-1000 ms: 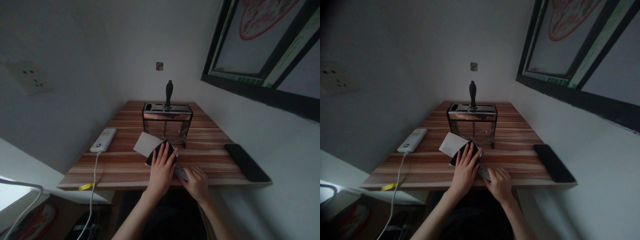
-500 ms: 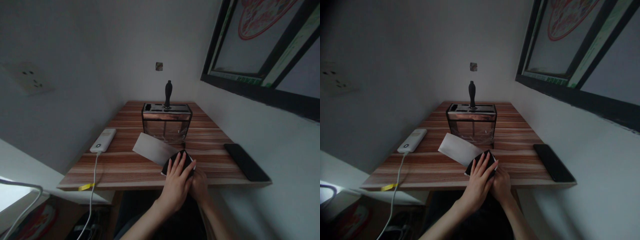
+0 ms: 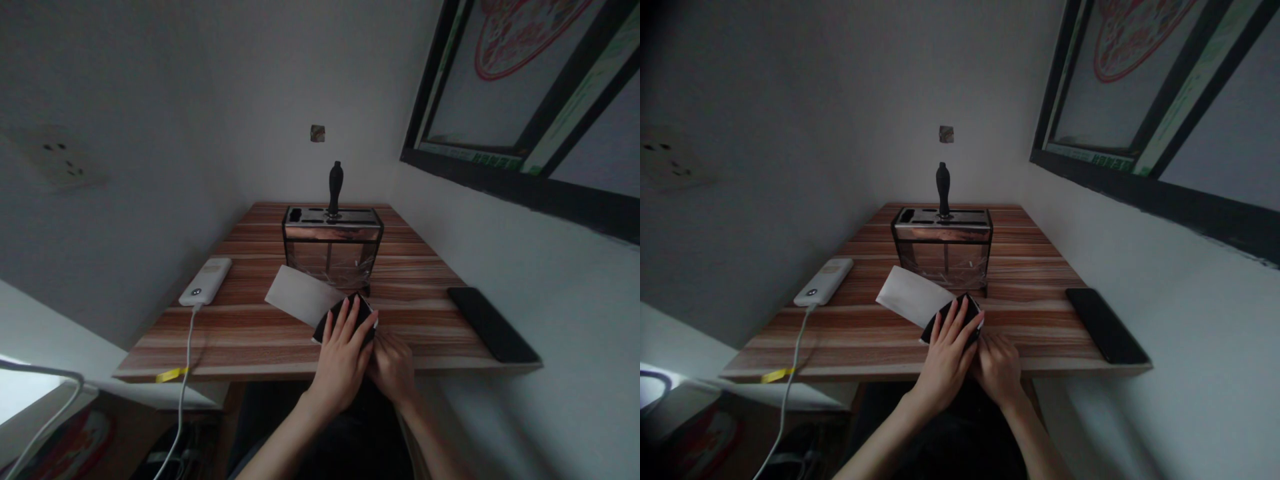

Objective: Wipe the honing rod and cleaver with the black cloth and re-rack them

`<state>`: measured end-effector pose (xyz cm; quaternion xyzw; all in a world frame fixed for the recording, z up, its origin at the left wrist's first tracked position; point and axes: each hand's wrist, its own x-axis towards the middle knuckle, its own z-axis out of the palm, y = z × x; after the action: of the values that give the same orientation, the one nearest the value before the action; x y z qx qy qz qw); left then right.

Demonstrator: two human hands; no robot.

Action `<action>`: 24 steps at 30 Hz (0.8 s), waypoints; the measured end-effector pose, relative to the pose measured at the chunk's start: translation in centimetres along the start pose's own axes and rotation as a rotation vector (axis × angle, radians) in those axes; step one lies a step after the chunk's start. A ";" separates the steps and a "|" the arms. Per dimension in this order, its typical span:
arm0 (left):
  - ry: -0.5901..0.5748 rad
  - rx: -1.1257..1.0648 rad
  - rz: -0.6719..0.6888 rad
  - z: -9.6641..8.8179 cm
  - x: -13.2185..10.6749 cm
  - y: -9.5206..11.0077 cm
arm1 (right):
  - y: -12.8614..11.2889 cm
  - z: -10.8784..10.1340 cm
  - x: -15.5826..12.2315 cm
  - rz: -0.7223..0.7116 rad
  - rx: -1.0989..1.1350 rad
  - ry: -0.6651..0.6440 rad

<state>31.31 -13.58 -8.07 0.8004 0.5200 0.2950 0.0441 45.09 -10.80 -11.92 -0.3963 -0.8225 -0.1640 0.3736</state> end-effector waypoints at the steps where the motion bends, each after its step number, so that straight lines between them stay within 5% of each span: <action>1: 0.008 0.014 -0.004 -0.1 0.0 -0.2 | 0.0 0.0 0.0 -0.001 -0.007 -0.008; 15: 0.071 0.183 0.000 -0.5 0.3 -1.3 | -0.1 0.0 -0.1 0.033 -0.034 -0.049; 24: -0.043 0.023 0.087 -0.4 -0.6 -0.2 | 0.1 0.2 -0.2 0.001 0.002 0.007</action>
<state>30.72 -14.12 -8.08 0.8290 0.4868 0.2733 0.0331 45.16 -10.73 -12.19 -0.3955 -0.8212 -0.1644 0.3770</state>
